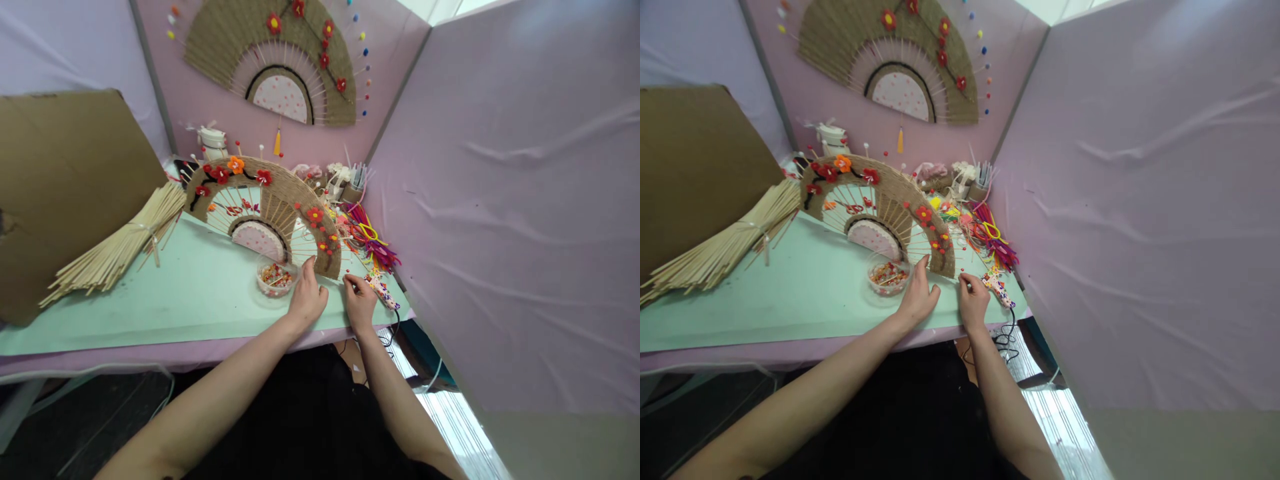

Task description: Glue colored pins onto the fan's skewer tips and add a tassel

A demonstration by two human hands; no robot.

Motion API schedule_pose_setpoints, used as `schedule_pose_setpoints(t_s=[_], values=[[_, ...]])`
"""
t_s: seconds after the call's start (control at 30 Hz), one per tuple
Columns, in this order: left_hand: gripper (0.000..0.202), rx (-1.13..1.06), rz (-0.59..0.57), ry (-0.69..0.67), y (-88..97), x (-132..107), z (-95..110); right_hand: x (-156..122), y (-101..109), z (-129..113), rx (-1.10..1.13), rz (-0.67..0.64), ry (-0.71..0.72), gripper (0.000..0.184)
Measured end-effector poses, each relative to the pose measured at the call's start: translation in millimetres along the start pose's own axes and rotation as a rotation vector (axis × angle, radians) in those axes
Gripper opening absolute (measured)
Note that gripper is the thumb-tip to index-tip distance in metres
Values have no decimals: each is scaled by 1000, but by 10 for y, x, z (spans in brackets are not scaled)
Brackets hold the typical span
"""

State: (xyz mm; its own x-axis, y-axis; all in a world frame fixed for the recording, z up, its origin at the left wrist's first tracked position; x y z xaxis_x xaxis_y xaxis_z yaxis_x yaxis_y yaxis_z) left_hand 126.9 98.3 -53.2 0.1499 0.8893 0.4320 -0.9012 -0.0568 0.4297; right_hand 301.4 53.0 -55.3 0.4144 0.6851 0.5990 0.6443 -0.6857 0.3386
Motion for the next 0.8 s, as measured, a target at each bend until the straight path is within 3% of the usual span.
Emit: schedule_pose_setpoints(t_s=[0.8], values=[[72, -8, 7, 9, 2, -1, -4, -5, -2, 3, -9, 5, 33, 24]])
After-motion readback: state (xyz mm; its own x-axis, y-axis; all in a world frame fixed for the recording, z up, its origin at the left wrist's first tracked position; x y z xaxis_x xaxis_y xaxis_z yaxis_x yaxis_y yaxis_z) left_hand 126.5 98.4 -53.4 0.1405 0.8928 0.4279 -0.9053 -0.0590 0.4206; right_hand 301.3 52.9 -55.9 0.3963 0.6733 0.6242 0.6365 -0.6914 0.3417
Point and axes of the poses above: each hand's wrist, its own x-axis towards the middle knuckle, its own y-axis out of the back of the hand, z = x × y, the point moved 10 cm from there along x, towards the middle knuckle, and after that the axes turned 4 degrees about x, right-handed, at the moved point
